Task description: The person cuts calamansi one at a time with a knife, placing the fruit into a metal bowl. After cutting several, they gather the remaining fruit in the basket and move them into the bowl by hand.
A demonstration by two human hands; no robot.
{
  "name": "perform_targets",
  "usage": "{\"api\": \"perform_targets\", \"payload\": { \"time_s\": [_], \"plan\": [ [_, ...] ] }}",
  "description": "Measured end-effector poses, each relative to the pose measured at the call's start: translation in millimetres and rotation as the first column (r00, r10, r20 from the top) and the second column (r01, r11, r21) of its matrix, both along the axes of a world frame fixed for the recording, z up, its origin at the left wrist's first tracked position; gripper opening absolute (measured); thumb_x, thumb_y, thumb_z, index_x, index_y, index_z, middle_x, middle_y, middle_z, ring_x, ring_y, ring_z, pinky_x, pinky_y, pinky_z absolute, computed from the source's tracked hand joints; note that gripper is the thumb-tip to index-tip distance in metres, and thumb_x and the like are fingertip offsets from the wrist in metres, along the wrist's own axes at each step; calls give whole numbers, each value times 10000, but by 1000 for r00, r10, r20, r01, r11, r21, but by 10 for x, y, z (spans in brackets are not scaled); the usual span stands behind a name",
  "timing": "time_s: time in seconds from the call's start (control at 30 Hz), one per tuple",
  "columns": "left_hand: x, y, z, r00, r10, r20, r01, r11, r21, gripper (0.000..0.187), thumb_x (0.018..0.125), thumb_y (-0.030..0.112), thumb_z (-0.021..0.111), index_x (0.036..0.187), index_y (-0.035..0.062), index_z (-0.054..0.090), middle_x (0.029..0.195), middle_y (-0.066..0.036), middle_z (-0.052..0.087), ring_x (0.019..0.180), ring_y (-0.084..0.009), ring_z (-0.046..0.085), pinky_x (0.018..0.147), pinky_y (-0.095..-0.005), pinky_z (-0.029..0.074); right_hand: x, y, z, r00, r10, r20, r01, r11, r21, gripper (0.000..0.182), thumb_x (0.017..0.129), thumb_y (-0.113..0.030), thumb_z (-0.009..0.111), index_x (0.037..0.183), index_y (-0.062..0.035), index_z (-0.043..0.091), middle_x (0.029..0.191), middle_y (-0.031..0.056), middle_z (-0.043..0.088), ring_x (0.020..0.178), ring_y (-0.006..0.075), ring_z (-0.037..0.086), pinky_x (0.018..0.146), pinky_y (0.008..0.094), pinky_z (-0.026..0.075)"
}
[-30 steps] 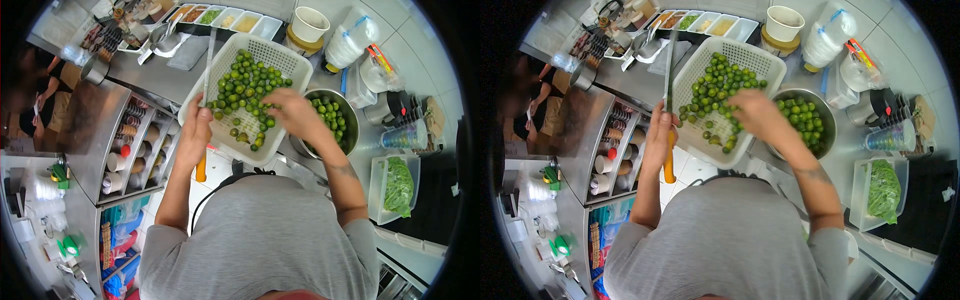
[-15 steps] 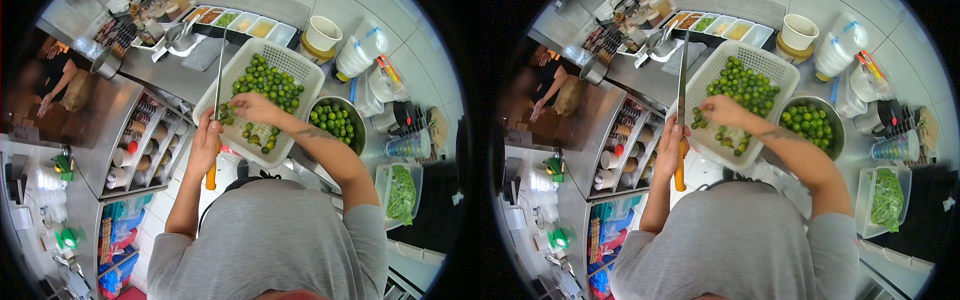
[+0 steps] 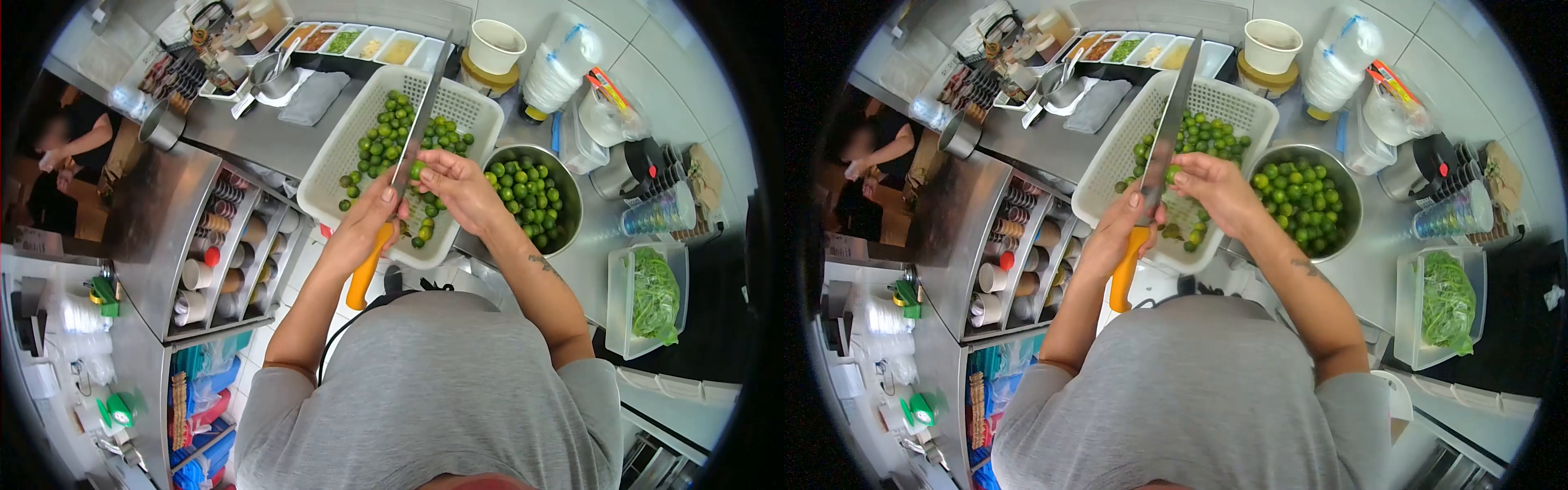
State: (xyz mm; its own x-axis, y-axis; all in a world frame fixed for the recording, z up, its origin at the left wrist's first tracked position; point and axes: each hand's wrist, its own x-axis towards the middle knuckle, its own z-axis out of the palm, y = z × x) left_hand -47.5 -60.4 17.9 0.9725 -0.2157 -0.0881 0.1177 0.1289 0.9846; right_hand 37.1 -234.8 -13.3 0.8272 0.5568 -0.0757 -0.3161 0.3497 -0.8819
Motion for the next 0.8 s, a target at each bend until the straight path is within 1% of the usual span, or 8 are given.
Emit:
{"api": "perform_targets", "payload": {
  "time_s": [0.13,0.23,0.33,0.4,0.47,0.53,0.73,0.8],
  "plan": [
    [57,-16,-163,1000,-22,-18,24,991,131,544,976,525,382,1141,20,496,857,-48,515,536,-96,441,464,-217,340,-12,-109,-57,1000,-9,11,9,1000,-2,286,920,-40,570,1198,27,576,1117,76,620,933,157,565,857,287,458],
    [81,16,-172,994,17,-107,-2,991,135,518,979,523,379,1066,31,519,851,-35,518,532,-93,437,472,-222,344,-19,-148,-74,999,15,31,-15,1000,-2,298,928,-81,576,1208,21,577,1101,85,631,921,143,573,848,281,458],
    [43,-43,-143,998,39,-47,-30,980,197,539,984,500,391,1194,19,508,858,-33,528,565,-91,450,518,-215,365,-24,-137,-64,997,-70,22,70,998,0,287,928,-79,570,1197,17,590,1074,75,638,904,145,575,835,277,460],
    [18,-112,-115,989,12,148,-68,924,377,549,989,460,405,1307,14,446,916,-71,551,666,-136,511,617,-252,421,-3,-135,-69,990,-134,35,134,991,-5,274,927,-69,563,1186,15,600,1040,61,642,883,142,573,823,271,460],
    [-25,-149,-118,967,-34,254,-98,867,488,545,994,389,413,1385,11,384,1030,-146,542,850,-224,536,766,-315,429,30,-135,-99,982,-169,80,170,985,-8,266,930,-71,557,1178,13,605,996,45,647,856,127,570,808,262,457],
    [-69,-178,-145,958,-78,277,-88,835,542,520,997,286,414,1428,9,323,1199,-257,502,1116,-357,526,966,-407,388,47,-126,-126,970,-213,114,217,976,-19,259,930,-67,553,1170,13,607,955,30,644,834,112,562,793,255,455],
    [-116,-281,-56,972,-13,236,-149,740,656,548,994,273,402,1459,27,250,1178,-260,502,1033,-388,556,892,-427,435,29,-65,-125,965,-220,140,230,971,-60,252,929,-65,551,1161,15,609,913,17,636,815,98,549,778,244,450],
    [-69,-297,-28,977,-10,212,-139,722,678,525,995,260,397,1453,34,275,1217,-227,503,1064,-345,548,920,-395,424,-11,-54,-111,969,-202,142,213,975,-66,254,928,-69,553,1160,16,610,921,21,639,820,101,552,780,244,450]
  ]
}}
